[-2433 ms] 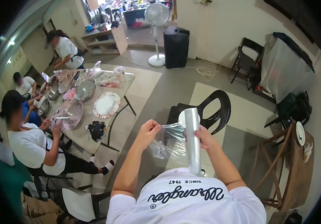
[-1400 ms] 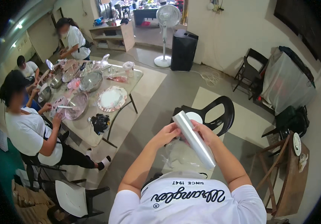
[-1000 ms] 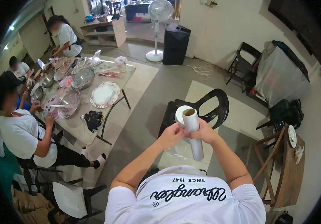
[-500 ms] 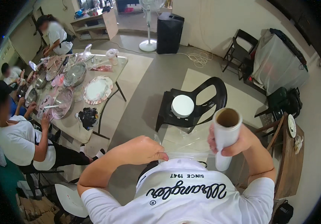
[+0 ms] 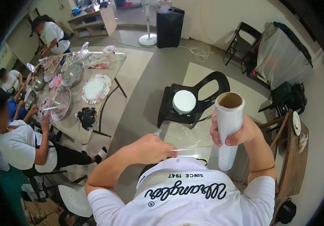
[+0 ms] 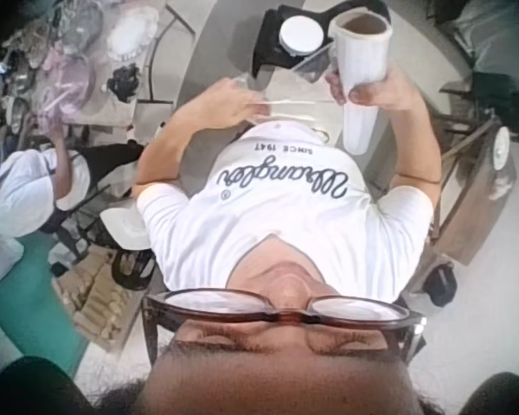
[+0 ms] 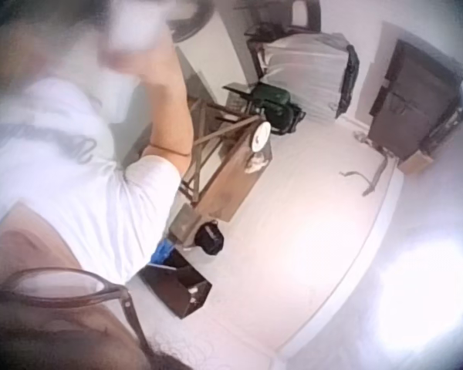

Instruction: The person wraps several white styrofoam plates using plastic film and a blue cloth.

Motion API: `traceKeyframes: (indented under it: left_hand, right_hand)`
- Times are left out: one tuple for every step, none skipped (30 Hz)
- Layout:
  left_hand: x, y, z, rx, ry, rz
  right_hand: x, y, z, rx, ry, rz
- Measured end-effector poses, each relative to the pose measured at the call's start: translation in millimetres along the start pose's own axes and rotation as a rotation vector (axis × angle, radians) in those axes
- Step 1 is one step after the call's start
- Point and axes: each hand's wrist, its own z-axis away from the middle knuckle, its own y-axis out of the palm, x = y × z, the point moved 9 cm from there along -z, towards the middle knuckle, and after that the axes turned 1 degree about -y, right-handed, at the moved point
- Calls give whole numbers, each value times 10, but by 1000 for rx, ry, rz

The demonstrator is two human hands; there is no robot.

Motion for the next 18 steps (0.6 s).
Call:
traceKeyframes:
  left_hand:
    - [-65, -36, 55, 16, 100, -183]
    - [-46, -108, 104, 15, 99, -189]
    - [32, -182, 149, 12, 40, -136]
    - [118, -249, 220, 9, -22, -84]
    - [185, -372, 314, -109, -16, 7]
    - [301, -472, 455, -227, -10, 99]
    - [785, -566, 768, -322, -413, -19]
    - [1247, -671, 1298, -415, -821, -143]
    - [1500, -834, 1814, -940, -548, 446]
    - [1789, -853, 2264, -1395, -166, 1052]
    - [1733, -821, 2102, -1394, -180, 1059]
    - [1687, -658, 1712, -1138, -401, 903]
    - [1623, -386, 1404, -874, -614, 739]
    - [1590, -180, 1154, -838, -483, 863]
    - [1596, -5, 921, -811, -337, 974]
    - [1551, 84, 733, -720, -349, 806]
    - [1509, 167, 634, -644, -381, 632]
    - [1503, 206, 583, -677, -369, 515]
  right_hand:
    - [-15, -29, 25, -3, 2, -1]
    - [-17, -99, 53, -39, -13, 0]
    - [-15, -179, 89, -76, -26, 1]
    - [-11, -237, 134, -71, -31, 1]
    - [52, -350, 200, -89, -105, -56]
    - [118, -488, 297, -108, -177, -115]
    - [261, -740, 518, -212, -316, -150]
    - [413, -1079, 856, -480, -533, -264]
    - [624, -1329, 1216, -653, -716, -329]
    - [719, -1528, 1442, -435, -744, -223]
    - [669, -1586, 1482, -517, -727, -167]
    - [487, -1675, 1364, -575, -643, -229]
    - [224, -1682, 1117, -627, -547, -298]
    - [133, -1545, 846, -676, -459, -184]
    - [50, -1450, 597, -612, -420, -102]
    - [-48, -1421, 395, -547, -381, -24]
    - [-126, -1414, 251, -498, -374, -27]
    - [-264, -1382, 156, -469, -306, 19]
